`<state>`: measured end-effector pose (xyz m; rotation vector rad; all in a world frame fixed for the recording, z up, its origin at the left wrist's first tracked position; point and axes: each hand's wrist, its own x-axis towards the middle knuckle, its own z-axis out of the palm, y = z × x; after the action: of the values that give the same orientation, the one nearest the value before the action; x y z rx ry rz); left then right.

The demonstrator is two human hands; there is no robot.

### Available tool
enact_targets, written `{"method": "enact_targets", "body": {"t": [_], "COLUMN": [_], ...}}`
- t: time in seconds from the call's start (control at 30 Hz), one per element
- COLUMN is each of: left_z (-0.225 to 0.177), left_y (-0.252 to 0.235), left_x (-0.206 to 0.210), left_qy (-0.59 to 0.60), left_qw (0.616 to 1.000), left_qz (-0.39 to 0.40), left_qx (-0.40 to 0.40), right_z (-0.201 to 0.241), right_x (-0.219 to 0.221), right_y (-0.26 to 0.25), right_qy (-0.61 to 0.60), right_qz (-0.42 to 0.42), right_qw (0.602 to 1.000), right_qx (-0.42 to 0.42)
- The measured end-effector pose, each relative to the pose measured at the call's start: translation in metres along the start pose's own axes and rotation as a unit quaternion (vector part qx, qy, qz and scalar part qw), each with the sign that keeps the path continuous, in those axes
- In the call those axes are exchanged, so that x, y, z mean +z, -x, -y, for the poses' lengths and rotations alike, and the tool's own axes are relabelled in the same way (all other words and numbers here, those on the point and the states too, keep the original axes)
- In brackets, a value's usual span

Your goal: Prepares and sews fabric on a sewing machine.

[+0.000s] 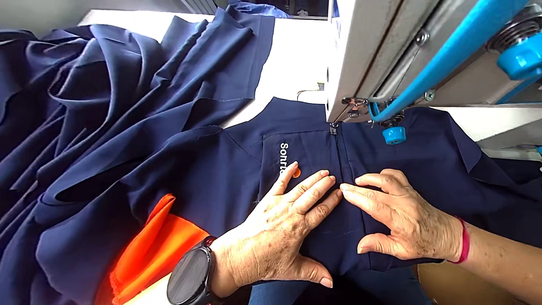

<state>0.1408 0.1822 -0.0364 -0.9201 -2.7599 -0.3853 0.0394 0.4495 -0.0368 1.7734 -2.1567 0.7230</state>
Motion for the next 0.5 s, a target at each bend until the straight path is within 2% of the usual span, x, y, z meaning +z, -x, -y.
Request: {"method": "enact_targets", "body": {"t": [0.17, 0.5], "left_z": [0.006, 0.028], "left_y": [0.004, -0.015], "left_x": [0.001, -0.004], "left_qy": [0.024, -0.01], "left_qw": [1.0, 1.0], "left_qz": [-0.008, -0.007], "left_qx": [0.015, 0.015], "right_z": [-0.003, -0.03], "right_x": [-0.003, -0.002], "right_y": [0.004, -0.014], "right_qy": [0.009, 0.017], "right_qz": [0.014, 0.021], "right_qw": [1.0, 0.999], "right_qx": [-0.021, -0.041]}}
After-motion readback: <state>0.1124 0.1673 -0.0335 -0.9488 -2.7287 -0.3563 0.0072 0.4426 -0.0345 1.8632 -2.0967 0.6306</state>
